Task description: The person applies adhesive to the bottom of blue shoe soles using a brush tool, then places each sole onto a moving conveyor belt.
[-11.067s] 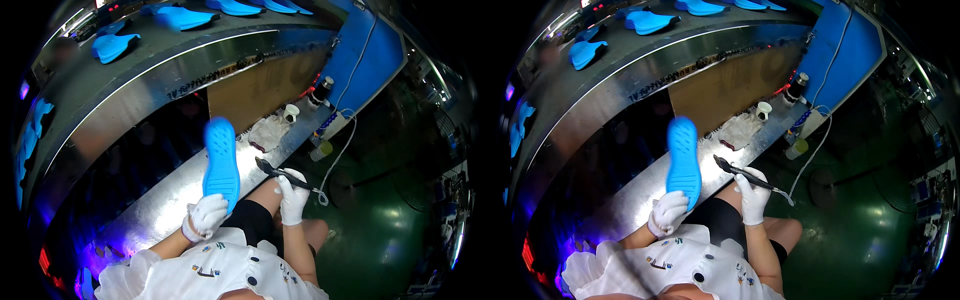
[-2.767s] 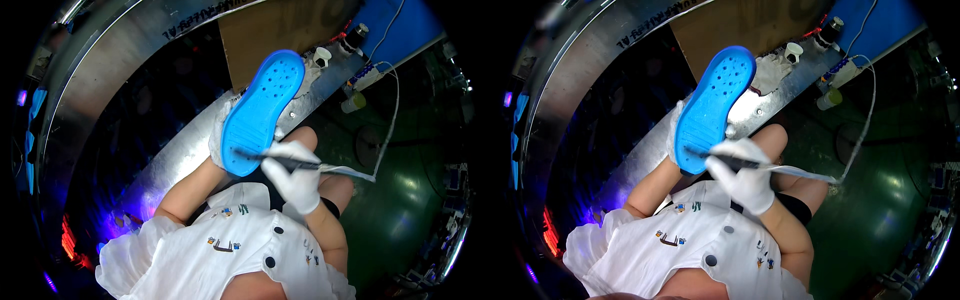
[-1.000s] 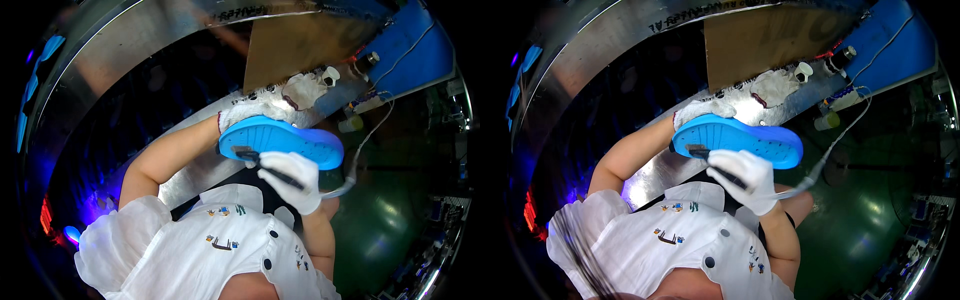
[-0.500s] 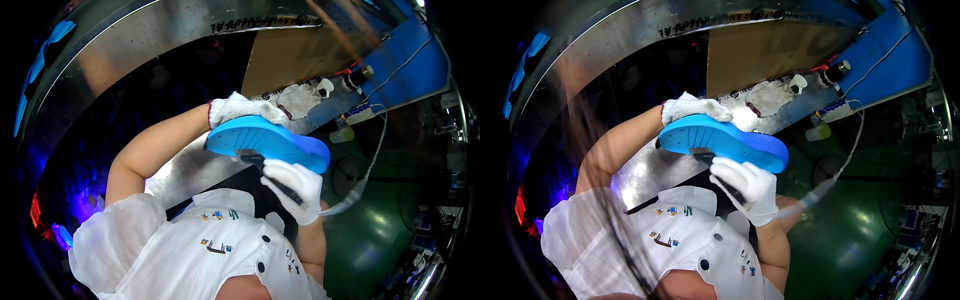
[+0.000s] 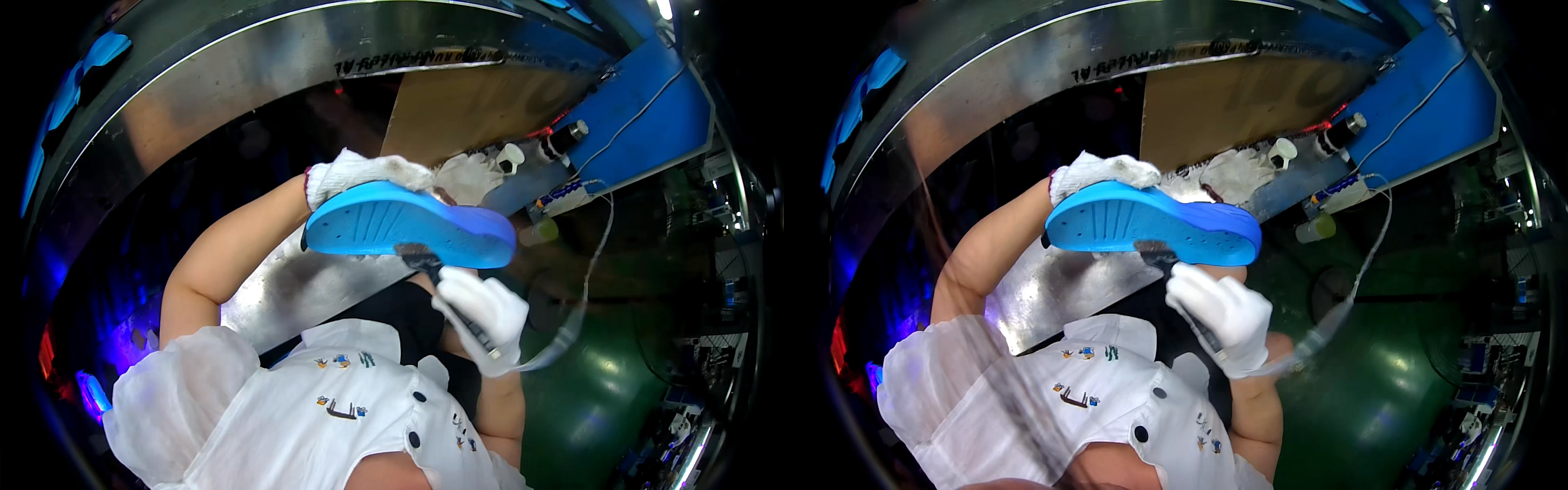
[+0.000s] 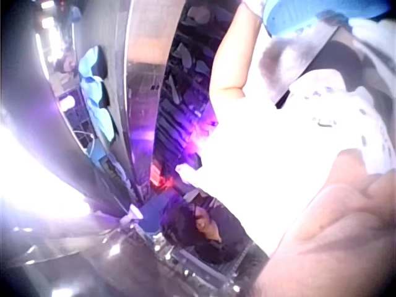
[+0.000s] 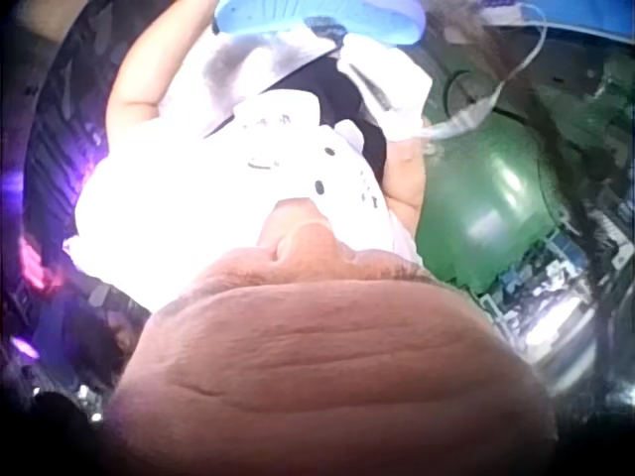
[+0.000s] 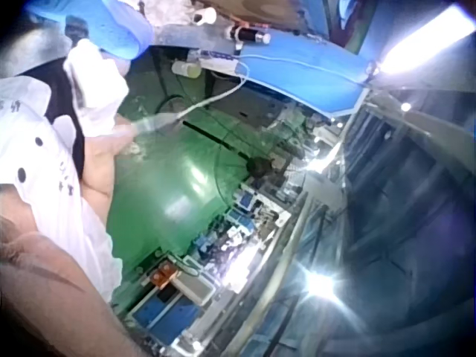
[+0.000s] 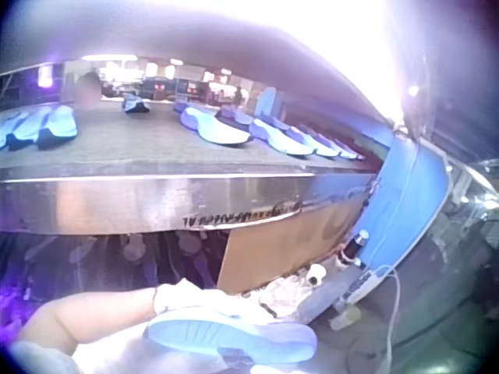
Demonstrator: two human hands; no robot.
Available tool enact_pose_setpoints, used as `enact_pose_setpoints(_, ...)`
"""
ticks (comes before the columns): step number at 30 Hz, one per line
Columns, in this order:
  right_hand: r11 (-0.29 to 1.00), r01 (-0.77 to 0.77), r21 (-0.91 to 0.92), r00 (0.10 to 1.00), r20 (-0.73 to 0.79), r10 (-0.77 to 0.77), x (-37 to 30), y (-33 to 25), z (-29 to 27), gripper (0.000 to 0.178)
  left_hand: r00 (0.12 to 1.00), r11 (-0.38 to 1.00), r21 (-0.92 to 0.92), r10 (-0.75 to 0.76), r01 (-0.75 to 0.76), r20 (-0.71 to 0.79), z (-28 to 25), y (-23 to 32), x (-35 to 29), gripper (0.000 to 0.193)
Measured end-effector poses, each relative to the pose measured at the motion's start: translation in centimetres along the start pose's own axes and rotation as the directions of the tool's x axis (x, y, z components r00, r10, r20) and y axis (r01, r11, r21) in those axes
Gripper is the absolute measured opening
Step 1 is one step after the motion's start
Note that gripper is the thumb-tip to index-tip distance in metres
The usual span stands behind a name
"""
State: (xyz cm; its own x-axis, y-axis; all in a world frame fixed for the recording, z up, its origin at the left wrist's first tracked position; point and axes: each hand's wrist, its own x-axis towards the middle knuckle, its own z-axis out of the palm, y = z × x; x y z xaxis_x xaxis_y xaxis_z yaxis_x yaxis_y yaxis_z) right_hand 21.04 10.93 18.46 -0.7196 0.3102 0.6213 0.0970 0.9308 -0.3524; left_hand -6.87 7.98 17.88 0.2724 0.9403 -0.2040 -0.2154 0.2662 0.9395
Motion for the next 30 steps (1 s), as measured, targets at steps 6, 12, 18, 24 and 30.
enact_pose_setpoints(6,0.995,-0.03,0.099,0.993,-0.108,0.041,0.0,0.2,0.1,0.028,1.0,1.0,-0.03,0.0,0.0,0.023,-4.0,-2.8,-0.1,0.044)
enact_pose_setpoints(12,0.922,-0.068,0.381,0.996,-0.027,0.085,-1.5,-1.1,-1.4,0.03,0.977,0.934,-0.286,0.195,-0.213,-0.09,-0.3,2.1,-5.2,0.053)
enact_pose_setpoints(18,0.862,-0.051,0.505,0.989,-0.097,0.115,-1.1,-0.1,1.3,0.033,0.631,0.339,-0.623,0.701,-0.705,-0.333,1.9,10.2,-9.5,0.111)
enact_pose_setpoints(24,0.871,-0.124,0.476,0.979,-0.087,0.187,-2.0,0.6,1.3,0.026,0.291,0.044,0.963,0.949,0.264,-0.123,4.3,11.7,-15.3,0.019)
enact_pose_setpoints(30,0.799,-0.133,0.587,0.966,-0.105,0.238,-2.1,0.0,2.4,0.025,0.135,-0.077,0.121,0.79,0.99,-0.599,-2.4,14.0,-25.0,0.025)
